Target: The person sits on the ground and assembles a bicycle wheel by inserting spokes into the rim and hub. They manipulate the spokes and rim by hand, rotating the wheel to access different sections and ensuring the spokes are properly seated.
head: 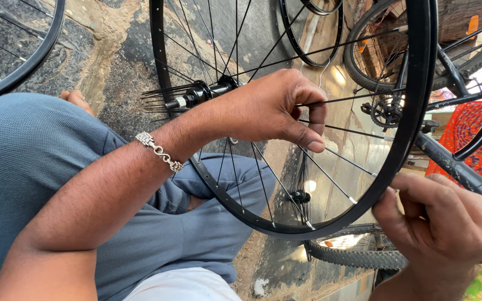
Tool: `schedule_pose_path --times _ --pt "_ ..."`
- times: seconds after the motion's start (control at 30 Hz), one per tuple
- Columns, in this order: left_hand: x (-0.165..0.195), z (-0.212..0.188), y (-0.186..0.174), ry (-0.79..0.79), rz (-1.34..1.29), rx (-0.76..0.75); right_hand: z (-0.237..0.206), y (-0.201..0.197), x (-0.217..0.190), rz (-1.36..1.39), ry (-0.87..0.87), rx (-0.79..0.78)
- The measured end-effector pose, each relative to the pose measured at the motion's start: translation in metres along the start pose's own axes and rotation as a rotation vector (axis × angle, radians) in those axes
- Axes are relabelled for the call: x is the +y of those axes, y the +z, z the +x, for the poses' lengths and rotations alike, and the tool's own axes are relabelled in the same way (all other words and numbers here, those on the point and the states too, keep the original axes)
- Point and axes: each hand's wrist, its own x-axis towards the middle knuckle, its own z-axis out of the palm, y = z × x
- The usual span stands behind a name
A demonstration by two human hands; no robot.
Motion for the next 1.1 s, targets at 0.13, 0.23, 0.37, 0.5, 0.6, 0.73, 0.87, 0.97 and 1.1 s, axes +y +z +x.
schedule_pose_path --times 0.13,0.23,0.37,0.5,0.6,0.73,0.87,0.97,1.1 --pt "0.0002 -0.0011 -0.0001 0.061 0.021 0.015 0.0028 0.0001 -0.0011 0.095 0.025 0.002" --pt "0.0007 -0.0006 -0.0011 0.006 0.004 -0.001 0.0037 0.0004 -0.0016 0.068 0.058 0.001" --pt "0.0011 -0.0006 -0.0008 0.011 0.024 0.008 0.0034 0.0027 -0.001 0.123 0.091 0.012" --pt "0.001 0.0002 -0.0016 0.046 0.0 0.001 0.0031 0.0029 0.0 0.126 0.099 0.012" --pt "0.0012 -0.0008 -0.0015 0.014 -0.007 0.003 0.0013 0.0037 -0.0021 0.144 0.158 0.012" --pt "0.0013 -0.0009 -0.001 0.017 0.017 0.006 0.0035 0.0023 -0.001 0.15 0.114 0.005" --pt "0.0007 0.0002 -0.0012 0.019 0.011 0.001 0.0026 0.0025 -0.0022 0.128 0.136 0.001" --pt "0.0005 0.0003 -0.0008 0.033 0.003 0.001 0.002 0.002 -0.0018 0.129 0.106 -0.002" --pt "0.0003 0.0004 -0.0011 0.02 -0.004 -0.001 0.0012 -0.0003 -0.0001 0.108 0.107 -0.016"
